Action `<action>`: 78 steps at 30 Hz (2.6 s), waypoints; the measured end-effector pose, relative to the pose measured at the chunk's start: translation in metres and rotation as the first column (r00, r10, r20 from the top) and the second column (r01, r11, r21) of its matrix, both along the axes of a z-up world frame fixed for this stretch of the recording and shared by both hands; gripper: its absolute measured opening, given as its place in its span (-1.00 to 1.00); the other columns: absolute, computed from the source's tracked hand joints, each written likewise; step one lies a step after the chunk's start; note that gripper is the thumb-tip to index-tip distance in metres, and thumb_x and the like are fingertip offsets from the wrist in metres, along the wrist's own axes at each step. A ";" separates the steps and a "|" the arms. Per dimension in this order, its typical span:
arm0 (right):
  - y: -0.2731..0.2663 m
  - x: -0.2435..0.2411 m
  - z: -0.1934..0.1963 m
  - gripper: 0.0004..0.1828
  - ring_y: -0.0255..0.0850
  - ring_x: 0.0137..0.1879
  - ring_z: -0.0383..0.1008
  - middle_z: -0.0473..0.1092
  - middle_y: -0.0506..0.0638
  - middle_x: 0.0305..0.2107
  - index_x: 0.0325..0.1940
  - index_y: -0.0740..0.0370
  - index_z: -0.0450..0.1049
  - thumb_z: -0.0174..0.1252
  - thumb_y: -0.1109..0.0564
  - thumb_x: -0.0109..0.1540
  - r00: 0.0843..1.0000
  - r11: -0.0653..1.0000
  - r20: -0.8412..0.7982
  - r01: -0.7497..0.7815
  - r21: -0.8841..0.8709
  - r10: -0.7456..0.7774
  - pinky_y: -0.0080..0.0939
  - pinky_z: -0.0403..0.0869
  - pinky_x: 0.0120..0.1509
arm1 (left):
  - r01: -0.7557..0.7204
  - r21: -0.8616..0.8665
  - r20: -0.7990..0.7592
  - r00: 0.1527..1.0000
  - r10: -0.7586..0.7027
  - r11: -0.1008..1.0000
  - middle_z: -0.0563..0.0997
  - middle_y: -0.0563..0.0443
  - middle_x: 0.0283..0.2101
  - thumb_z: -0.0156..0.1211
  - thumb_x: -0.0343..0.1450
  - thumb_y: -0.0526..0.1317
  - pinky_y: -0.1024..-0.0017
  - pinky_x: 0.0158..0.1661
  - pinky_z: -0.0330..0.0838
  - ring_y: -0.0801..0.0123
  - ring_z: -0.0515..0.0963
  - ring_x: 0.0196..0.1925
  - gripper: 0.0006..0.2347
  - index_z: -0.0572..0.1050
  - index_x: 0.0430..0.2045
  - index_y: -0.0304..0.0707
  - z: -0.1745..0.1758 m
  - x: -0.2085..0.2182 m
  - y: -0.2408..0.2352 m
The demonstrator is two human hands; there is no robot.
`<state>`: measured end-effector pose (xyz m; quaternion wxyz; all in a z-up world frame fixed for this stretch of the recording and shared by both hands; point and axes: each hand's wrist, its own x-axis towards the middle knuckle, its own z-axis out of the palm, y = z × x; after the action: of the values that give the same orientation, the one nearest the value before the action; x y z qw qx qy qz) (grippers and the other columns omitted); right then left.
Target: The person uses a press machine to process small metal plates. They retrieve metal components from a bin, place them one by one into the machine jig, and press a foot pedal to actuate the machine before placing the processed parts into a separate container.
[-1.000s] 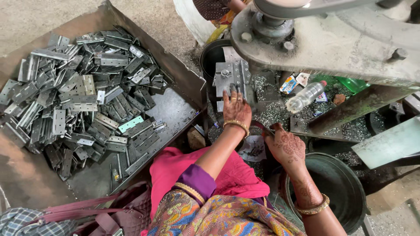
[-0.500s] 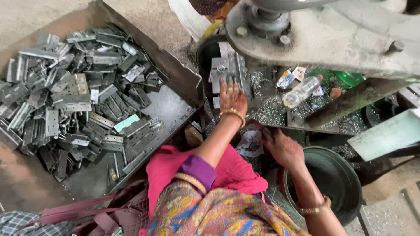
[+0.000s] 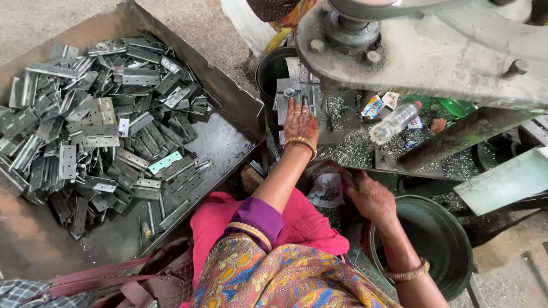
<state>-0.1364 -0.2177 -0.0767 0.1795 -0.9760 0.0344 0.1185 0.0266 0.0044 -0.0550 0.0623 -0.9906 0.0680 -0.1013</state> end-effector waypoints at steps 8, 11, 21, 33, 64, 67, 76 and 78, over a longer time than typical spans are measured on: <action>0.010 -0.020 -0.004 -0.45 0.25 0.03 0.52 0.53 0.29 -0.18 0.06 0.21 0.41 0.15 -0.25 0.22 0.998 0.997 -0.059 0.015 0.076 -0.010 0.22 0.48 0.04 | 0.012 -0.003 -0.189 0.982 -0.012 1.000 0.25 0.02 0.47 -0.39 0.57 -0.13 -0.04 0.49 -0.49 0.10 0.08 0.56 -0.56 0.37 0.28 -0.19 0.033 -0.017 0.005; 0.002 0.005 0.017 -0.39 0.22 0.02 0.55 0.54 0.27 -0.19 0.13 0.16 0.38 0.12 -0.31 0.21 0.999 1.000 -0.037 -0.010 -0.018 0.009 0.21 0.48 0.06 | -0.008 0.007 -0.197 0.980 0.009 1.000 0.22 0.07 0.46 -0.41 0.56 -0.11 -0.10 0.46 -0.52 0.11 0.05 0.55 -0.57 0.33 0.29 -0.16 0.033 -0.015 0.000; 0.000 -0.033 -0.026 -0.43 0.22 -0.02 0.56 0.55 0.29 -0.22 0.12 0.24 0.40 0.14 -0.25 0.25 0.995 0.995 -0.047 0.088 0.043 -0.086 0.18 0.51 0.01 | -0.026 -0.031 -0.193 0.981 0.019 0.999 0.24 0.00 0.48 -0.33 0.56 -0.14 -0.14 0.46 -0.49 0.12 0.09 0.54 -0.58 0.34 0.31 -0.18 0.045 -0.013 -0.001; 0.050 -0.017 0.123 -0.62 0.18 0.01 0.52 0.51 0.18 -0.10 0.04 0.11 0.53 0.17 -0.10 0.23 0.913 0.974 0.383 0.063 0.217 -0.145 0.14 0.44 0.06 | 0.330 -0.304 0.272 0.929 -0.250 0.894 0.60 0.04 0.09 0.05 0.53 -0.21 -0.02 0.32 0.19 0.27 0.48 0.23 -0.79 0.59 -0.01 -0.11 0.026 -0.087 0.011; 0.006 -0.038 -0.034 -0.39 0.26 0.06 0.54 0.53 0.34 -0.11 0.17 0.18 0.41 0.17 -0.23 0.18 0.991 0.992 -0.080 0.113 0.049 -0.109 0.21 0.50 0.11 | 0.030 -0.004 -0.061 0.998 -0.030 1.000 0.61 -0.03 0.07 0.03 0.45 -0.18 0.14 0.17 0.13 0.15 0.35 0.26 -0.75 0.69 -0.22 -0.17 0.058 -0.055 -0.016; -0.002 -0.034 -0.030 -0.38 0.27 0.02 0.54 0.52 0.36 -0.16 0.14 0.22 0.39 0.21 -0.20 0.14 0.996 0.997 -0.076 0.042 0.061 -0.037 0.22 0.49 0.07 | 0.038 0.000 -0.134 0.990 -0.037 0.999 0.55 -0.07 0.17 0.01 0.46 -0.18 0.09 0.21 0.11 0.10 0.31 0.33 -0.73 0.66 -0.13 -0.20 0.059 -0.069 -0.011; 0.020 -0.041 0.004 -0.45 0.24 -0.03 0.56 0.55 0.28 -0.23 0.09 0.12 0.41 0.09 -0.31 0.24 0.994 0.994 -0.050 0.095 -0.059 -0.098 0.22 0.50 0.02 | -0.006 -0.039 -0.131 0.991 0.000 0.999 0.42 -0.14 0.32 -0.07 0.49 -0.18 -0.05 0.35 -0.03 0.00 0.19 0.45 -0.67 0.56 0.06 -0.25 0.032 -0.036 -0.019; 0.016 -0.035 -0.021 -0.44 0.25 -0.01 0.55 0.54 0.30 -0.22 0.06 0.15 0.43 0.12 -0.31 0.22 0.993 0.996 -0.077 0.092 -0.007 -0.092 0.23 0.49 0.02 | -0.039 -0.123 -0.040 0.999 0.034 0.992 0.36 -0.12 0.36 -0.08 0.44 -0.19 -0.09 0.33 -0.08 0.00 0.14 0.45 -0.62 0.50 0.12 -0.26 0.022 -0.041 -0.010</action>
<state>-0.1716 -0.2016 -0.0978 0.1815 -0.9684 0.0865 0.1475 -0.0145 -0.0061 -0.0327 0.0012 -0.9954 0.0445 -0.0854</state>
